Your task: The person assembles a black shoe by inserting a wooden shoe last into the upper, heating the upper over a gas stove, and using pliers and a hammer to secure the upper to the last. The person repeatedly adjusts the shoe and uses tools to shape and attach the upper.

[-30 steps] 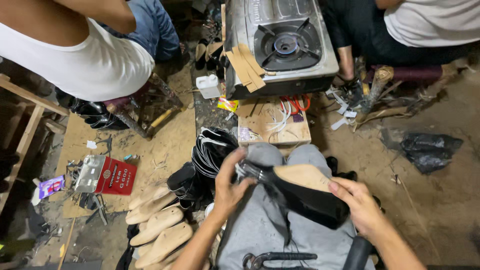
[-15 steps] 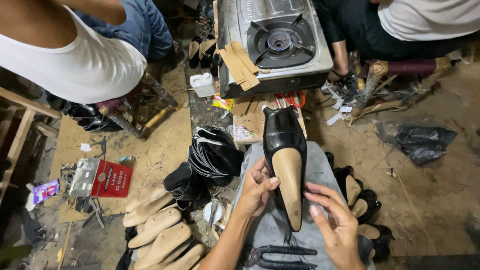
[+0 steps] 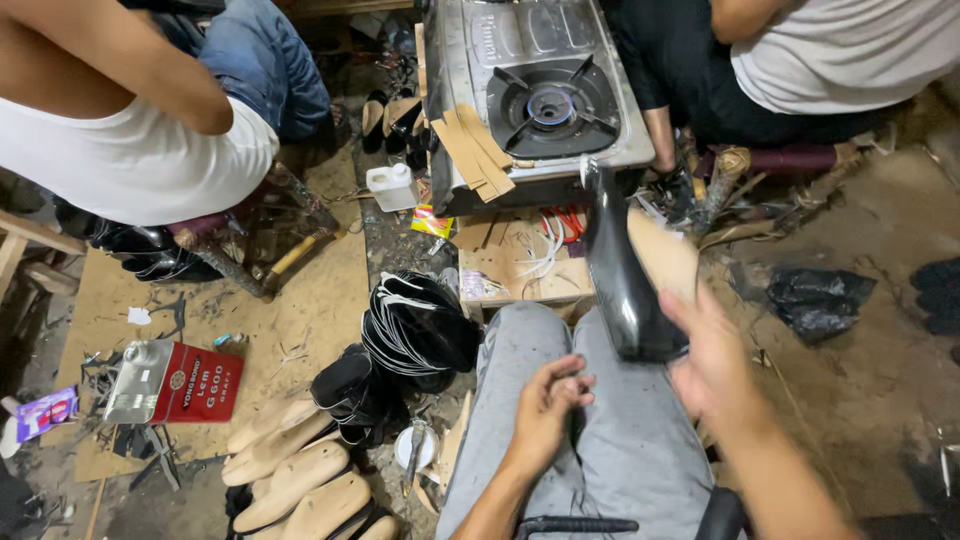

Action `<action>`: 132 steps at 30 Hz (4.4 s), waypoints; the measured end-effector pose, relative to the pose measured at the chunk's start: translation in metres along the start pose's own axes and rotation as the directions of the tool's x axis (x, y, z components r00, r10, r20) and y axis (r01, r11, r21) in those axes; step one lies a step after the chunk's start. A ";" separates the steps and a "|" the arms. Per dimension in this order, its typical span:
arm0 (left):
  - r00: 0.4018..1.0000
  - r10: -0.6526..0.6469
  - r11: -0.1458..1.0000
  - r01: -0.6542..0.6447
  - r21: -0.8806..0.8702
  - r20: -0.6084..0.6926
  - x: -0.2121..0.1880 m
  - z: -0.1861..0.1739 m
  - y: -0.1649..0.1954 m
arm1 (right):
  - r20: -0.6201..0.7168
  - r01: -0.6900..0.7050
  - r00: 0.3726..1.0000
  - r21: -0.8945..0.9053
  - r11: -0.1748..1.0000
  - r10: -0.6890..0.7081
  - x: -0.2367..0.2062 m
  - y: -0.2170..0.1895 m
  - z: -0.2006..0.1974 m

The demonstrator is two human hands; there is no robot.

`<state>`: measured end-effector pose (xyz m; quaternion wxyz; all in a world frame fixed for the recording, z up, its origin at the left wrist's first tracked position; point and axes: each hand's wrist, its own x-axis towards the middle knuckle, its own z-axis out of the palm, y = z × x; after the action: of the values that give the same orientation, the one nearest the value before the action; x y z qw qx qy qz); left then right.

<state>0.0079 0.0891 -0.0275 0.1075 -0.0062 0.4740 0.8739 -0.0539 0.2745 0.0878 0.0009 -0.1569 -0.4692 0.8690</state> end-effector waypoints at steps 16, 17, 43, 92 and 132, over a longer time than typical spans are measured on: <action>0.997 0.014 0.999 -0.017 0.043 0.078 0.006 -0.039 0.009 | 0.944 0.197 0.298 0.082 -0.977 0.140 0.229 -0.107 0.162; 0.997 0.010 1.000 -0.012 0.026 0.079 0.005 -0.041 0.011 | 0.936 0.157 0.299 0.143 -0.977 0.185 0.232 -0.108 0.167; 0.995 0.022 0.999 -0.019 -0.031 0.094 -0.002 -0.048 0.016 | -0.043 -0.343 0.928 -0.486 0.803 0.371 0.235 -0.134 0.200; 0.967 0.224 0.921 -0.249 -0.300 -0.118 0.021 0.030 0.156 | 0.180 -0.456 0.884 0.125 0.881 0.431 -0.092 0.054 0.011; 0.664 0.498 0.123 -0.691 0.712 0.558 0.029 0.098 0.114 | 0.200 0.476 0.743 -0.829 0.294 -0.638 -0.060 -0.037 0.029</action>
<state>-0.0341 0.1159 0.1179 -0.2227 0.3215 0.8065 0.4435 -0.0098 0.2627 0.1492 0.2675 -0.0359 -0.8483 0.4556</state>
